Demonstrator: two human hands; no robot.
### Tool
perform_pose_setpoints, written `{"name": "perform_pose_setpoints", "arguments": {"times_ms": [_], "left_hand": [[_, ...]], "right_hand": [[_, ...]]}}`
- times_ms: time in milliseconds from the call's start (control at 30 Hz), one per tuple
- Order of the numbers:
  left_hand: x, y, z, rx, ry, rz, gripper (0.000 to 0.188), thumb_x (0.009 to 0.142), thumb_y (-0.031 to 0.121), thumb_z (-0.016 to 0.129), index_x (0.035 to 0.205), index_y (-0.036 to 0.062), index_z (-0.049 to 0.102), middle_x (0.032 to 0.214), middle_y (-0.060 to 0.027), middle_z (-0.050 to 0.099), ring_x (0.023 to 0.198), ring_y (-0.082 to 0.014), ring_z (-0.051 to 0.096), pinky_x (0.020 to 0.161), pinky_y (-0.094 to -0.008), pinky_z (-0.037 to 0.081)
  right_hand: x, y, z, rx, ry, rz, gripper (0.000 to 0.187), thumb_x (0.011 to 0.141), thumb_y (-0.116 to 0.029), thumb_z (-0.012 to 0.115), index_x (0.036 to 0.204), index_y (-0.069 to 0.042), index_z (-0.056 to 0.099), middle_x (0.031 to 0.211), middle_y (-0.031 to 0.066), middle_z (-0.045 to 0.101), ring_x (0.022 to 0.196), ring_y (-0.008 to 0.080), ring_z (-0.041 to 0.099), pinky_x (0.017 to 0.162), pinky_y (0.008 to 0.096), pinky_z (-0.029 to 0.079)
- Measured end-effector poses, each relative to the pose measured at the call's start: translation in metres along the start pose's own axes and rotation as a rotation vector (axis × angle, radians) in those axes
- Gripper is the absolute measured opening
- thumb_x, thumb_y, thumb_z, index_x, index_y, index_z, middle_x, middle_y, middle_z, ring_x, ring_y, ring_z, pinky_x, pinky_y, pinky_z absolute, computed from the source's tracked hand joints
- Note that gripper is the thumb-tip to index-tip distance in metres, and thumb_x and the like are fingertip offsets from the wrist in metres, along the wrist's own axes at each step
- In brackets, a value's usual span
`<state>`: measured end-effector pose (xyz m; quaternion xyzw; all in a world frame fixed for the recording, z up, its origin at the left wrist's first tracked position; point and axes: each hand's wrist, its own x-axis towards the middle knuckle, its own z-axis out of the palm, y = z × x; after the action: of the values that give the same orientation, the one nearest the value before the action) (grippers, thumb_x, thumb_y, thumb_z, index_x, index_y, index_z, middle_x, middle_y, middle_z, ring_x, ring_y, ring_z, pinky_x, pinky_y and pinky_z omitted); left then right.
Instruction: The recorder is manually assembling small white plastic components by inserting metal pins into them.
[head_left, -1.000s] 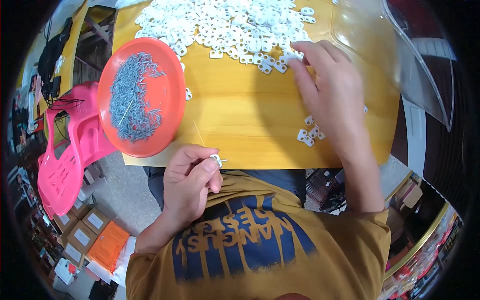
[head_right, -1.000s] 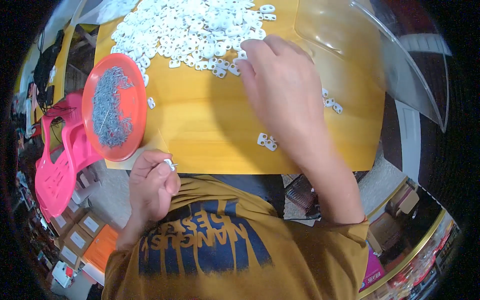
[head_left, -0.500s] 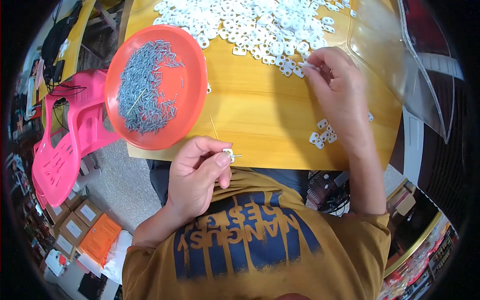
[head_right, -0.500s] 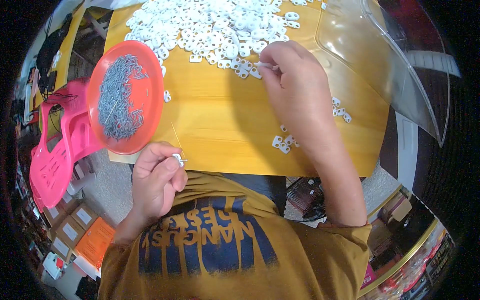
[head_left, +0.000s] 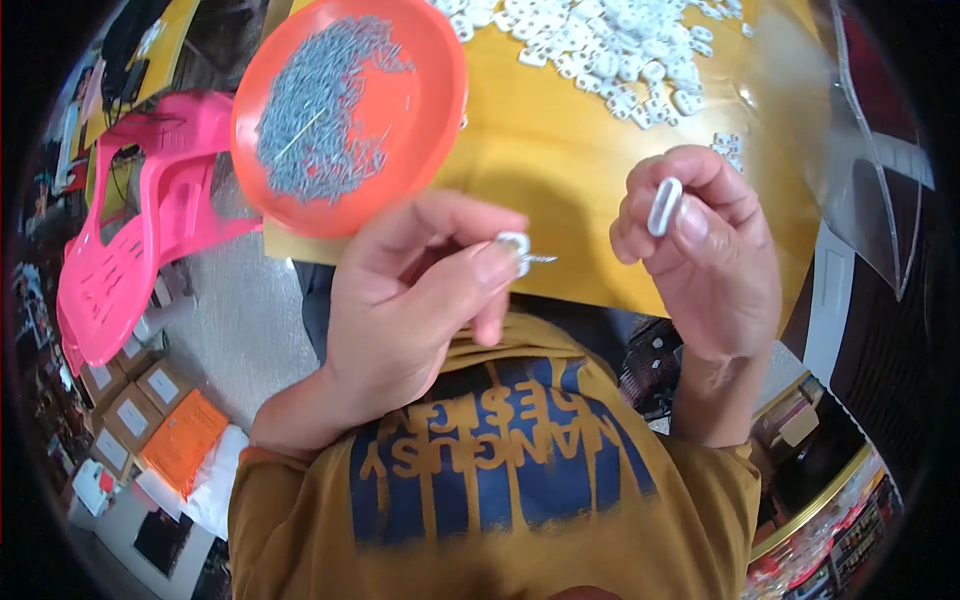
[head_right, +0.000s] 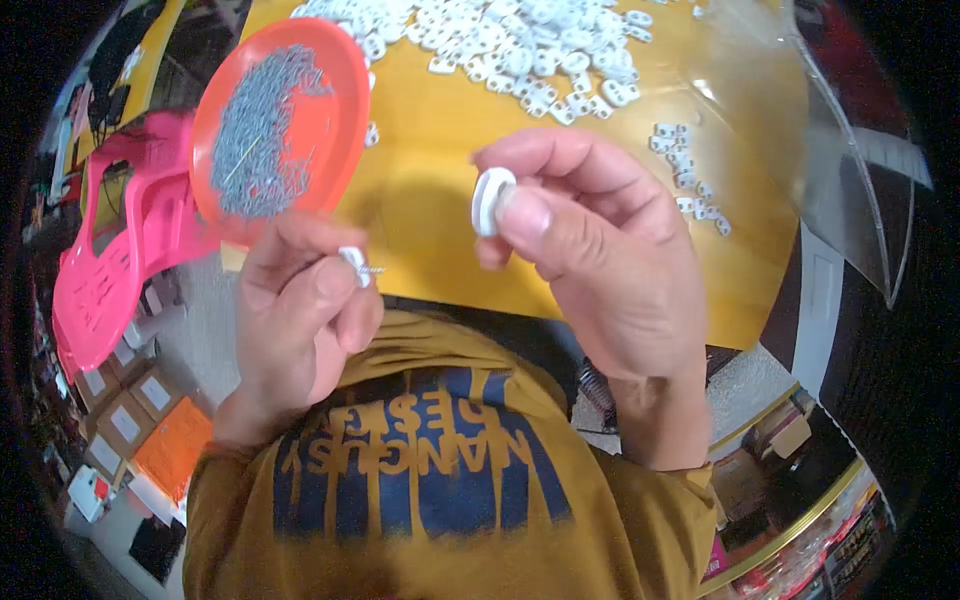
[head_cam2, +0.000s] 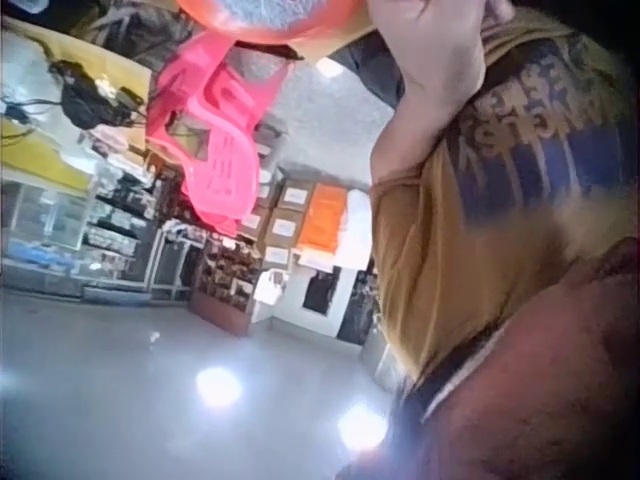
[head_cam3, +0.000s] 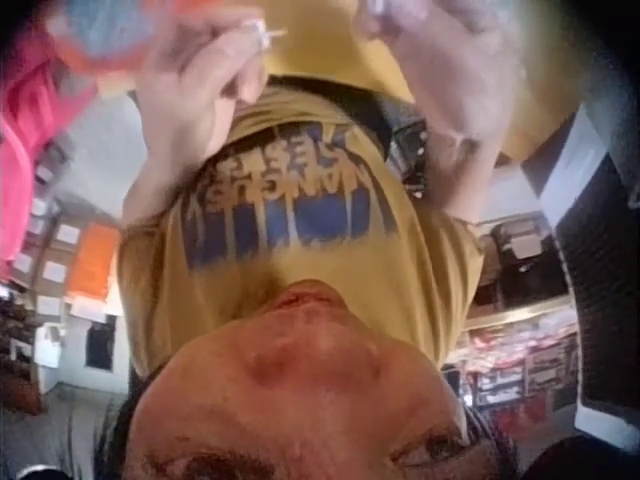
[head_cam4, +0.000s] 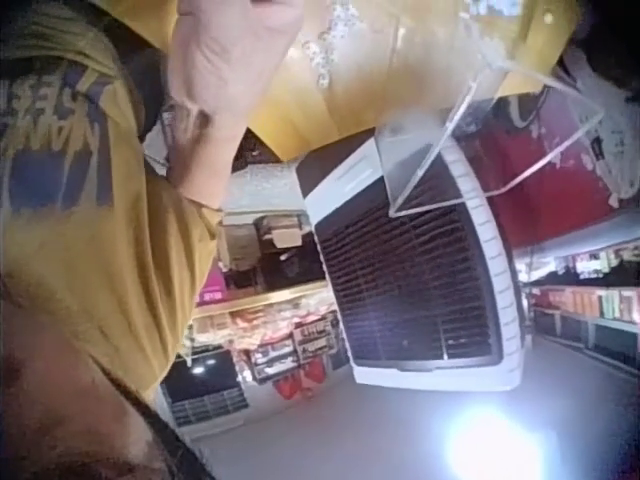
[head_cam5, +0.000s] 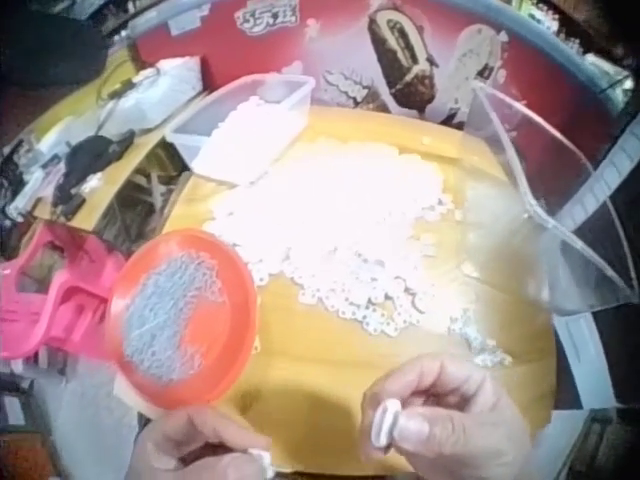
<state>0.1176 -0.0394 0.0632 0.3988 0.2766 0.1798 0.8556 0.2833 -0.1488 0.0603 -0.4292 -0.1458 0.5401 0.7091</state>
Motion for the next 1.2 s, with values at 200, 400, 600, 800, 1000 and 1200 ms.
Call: {"name": "perform_pose_setpoints", "arguments": {"times_ms": [200,400,600,800,1000,1200], "left_hand": [[-0.002,0.001,0.005,0.049,-0.096,0.077,0.015,0.081,-0.001,0.049,0.096,-0.0019,0.050,0.074,-0.0047,0.048,0.049,-0.0088,0.046,0.045,-0.0212,0.038],[-0.010,0.001,-0.002,0.050,-0.083,0.132,0.014,0.082,0.000,0.049,0.095,-0.0031,0.050,0.074,-0.0050,0.048,0.049,-0.0081,0.046,0.047,-0.0202,0.039],[-0.017,0.000,-0.003,0.033,-0.090,0.103,0.014,0.083,0.002,0.049,0.097,-0.0030,0.049,0.074,-0.0048,0.047,0.050,-0.0079,0.046,0.047,-0.0202,0.038],[-0.021,-0.001,-0.003,0.025,-0.049,0.040,0.015,0.084,0.004,0.048,0.098,-0.0022,0.048,0.071,-0.0042,0.049,0.051,-0.0069,0.044,0.047,-0.0208,0.036],[-0.023,-0.003,0.000,-0.015,-0.029,0.022,0.016,0.085,0.005,0.049,0.099,-0.0013,0.048,0.068,-0.0029,0.049,0.051,-0.0063,0.043,0.047,-0.0205,0.036],[-0.024,-0.003,0.003,0.000,-0.008,0.005,0.014,0.084,0.004,0.049,0.098,-0.0010,0.048,0.068,-0.0027,0.049,0.050,-0.0062,0.043,0.047,-0.0203,0.036]], "right_hand": [[-0.012,0.020,0.020,0.043,-0.014,0.070,0.020,0.079,-0.010,0.057,0.095,-0.001,0.050,0.083,0.0116,0.051,0.067,0.0174,0.054,0.060,0.0287,0.046],[-0.013,0.027,0.028,0.055,-0.048,0.110,0.018,0.078,-0.009,0.058,0.092,-0.001,0.051,0.085,0.0129,0.052,0.069,0.0190,0.058,0.063,0.0272,0.049],[-0.016,0.032,0.032,0.064,-0.035,0.033,0.019,0.073,-0.006,0.061,0.089,-0.002,0.052,0.095,0.0140,0.049,0.077,0.0209,0.057,0.072,0.0320,0.047],[-0.020,0.035,0.033,-0.008,-0.035,-0.005,0.019,0.070,-0.004,0.062,0.087,-0.002,0.053,0.101,0.0139,0.047,0.084,0.0207,0.056,0.080,0.0355,0.045],[-0.023,0.038,0.030,-0.062,-0.035,-0.068,0.020,0.070,0.002,0.063,0.088,0.001,0.055,0.101,0.0135,0.050,0.084,0.0168,0.056,0.078,0.0294,0.046],[-0.027,0.035,0.032,-0.091,-0.018,-0.136,0.022,0.070,0.003,0.062,0.090,0.001,0.054,0.100,0.0144,0.051,0.083,0.0159,0.054,0.077,0.0276,0.045]]}}
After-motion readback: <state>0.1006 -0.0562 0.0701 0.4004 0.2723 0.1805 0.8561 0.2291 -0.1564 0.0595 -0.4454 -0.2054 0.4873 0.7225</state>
